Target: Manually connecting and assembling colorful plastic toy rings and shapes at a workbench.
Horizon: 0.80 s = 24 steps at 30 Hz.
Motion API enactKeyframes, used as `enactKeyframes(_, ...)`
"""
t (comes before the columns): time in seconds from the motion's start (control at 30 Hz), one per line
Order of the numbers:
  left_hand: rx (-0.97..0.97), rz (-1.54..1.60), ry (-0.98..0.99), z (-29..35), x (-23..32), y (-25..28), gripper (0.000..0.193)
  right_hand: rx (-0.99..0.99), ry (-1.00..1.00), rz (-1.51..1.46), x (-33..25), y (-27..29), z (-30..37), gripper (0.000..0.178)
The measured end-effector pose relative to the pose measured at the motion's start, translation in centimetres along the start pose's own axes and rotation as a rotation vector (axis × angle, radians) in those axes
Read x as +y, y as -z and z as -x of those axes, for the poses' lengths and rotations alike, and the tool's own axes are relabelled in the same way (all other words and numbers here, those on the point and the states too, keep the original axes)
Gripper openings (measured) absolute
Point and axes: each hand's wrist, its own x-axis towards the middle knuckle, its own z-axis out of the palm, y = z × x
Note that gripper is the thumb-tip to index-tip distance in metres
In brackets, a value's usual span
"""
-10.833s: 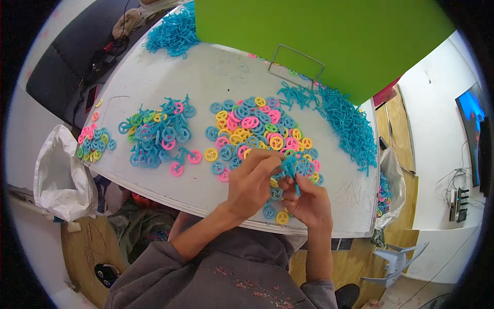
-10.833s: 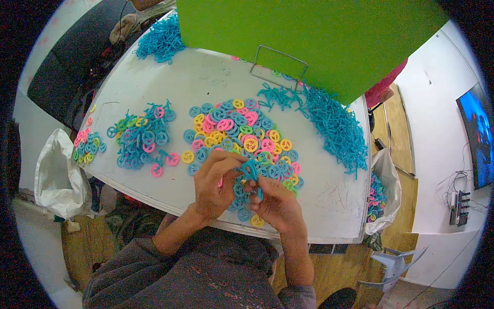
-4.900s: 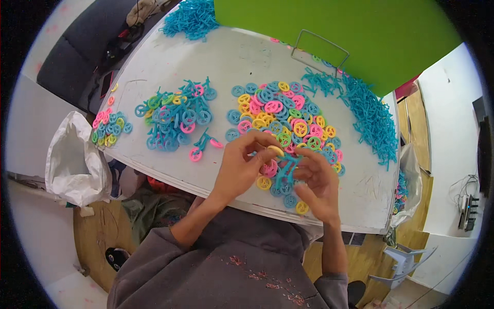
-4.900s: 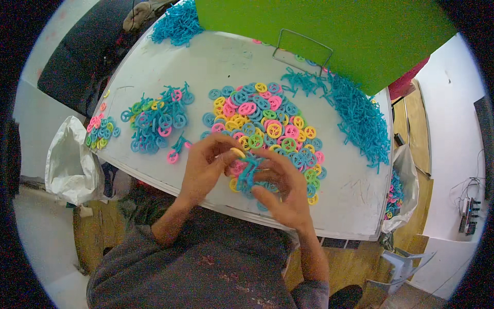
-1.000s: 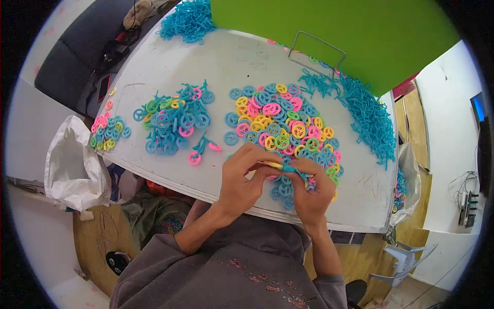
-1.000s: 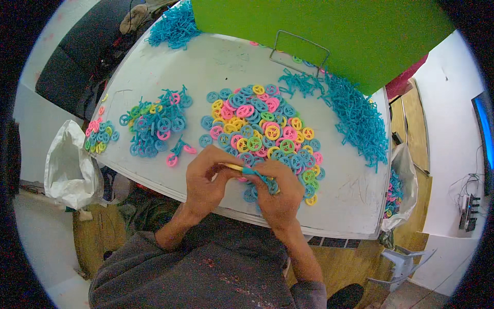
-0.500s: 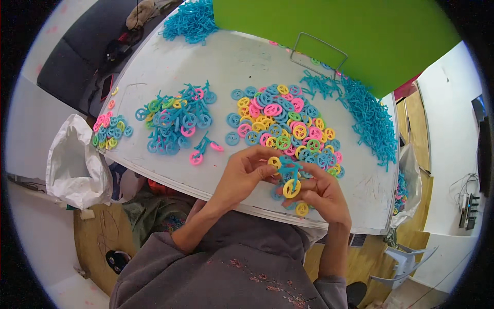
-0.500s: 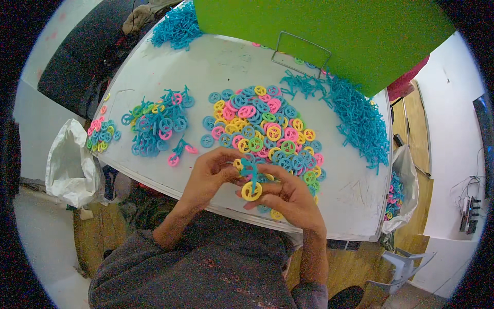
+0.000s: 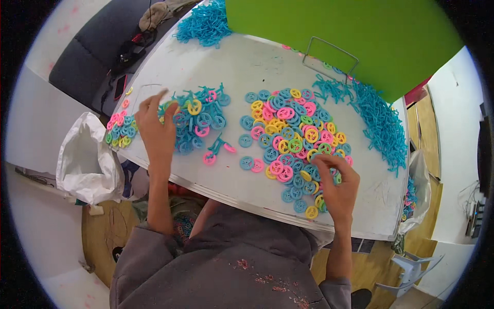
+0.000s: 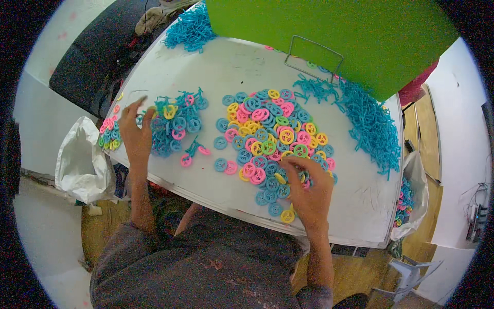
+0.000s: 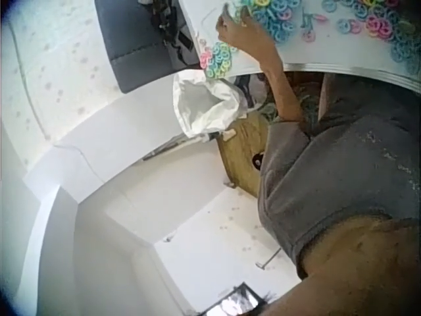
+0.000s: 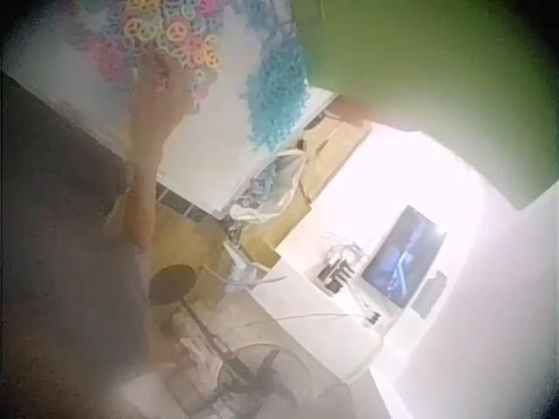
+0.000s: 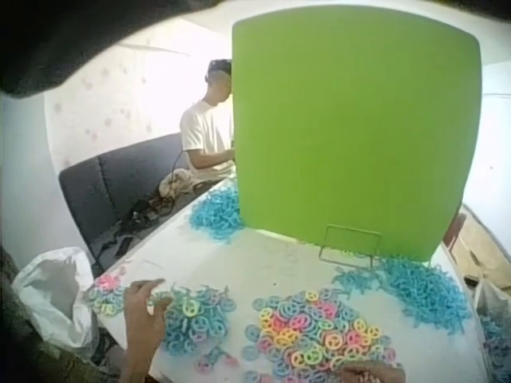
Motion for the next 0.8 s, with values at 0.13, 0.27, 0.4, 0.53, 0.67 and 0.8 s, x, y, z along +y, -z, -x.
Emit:
enactKeyframes(0.13,-0.001,0.076,-0.17,3.9,4.2,-1.1,0.027,-0.099,0.445,0.365,0.3,-2.0,0.0,0.014)
enactKeyframes(0.27,-0.547,0.31,-0.187,9.2,8.0,-1.9,0.032,-0.196,0.64,0.541,1.4,-3.8,0.5,0.02)
enactKeyframes(0.4,-0.584,0.283,-0.191,10.6,8.1,-2.9,0.035,-0.141,0.613,0.616,2.4,-2.9,0.0,0.018)
enactKeyframes(0.53,-0.567,0.387,-0.169,10.8,8.9,-3.7,0.037,-0.121,0.548,0.542,2.0,-1.7,-0.9,0.016)
enactKeyframes(0.67,-0.544,0.425,-0.142,11.1,9.3,-4.0,0.037,0.182,0.502,0.472,2.7,1.1,-4.8,0.012)
enactKeyframes(0.8,-0.572,0.541,-0.092,11.0,10.2,-4.2,0.033,0.325,0.353,0.532,6.4,4.7,-12.6,0.021)
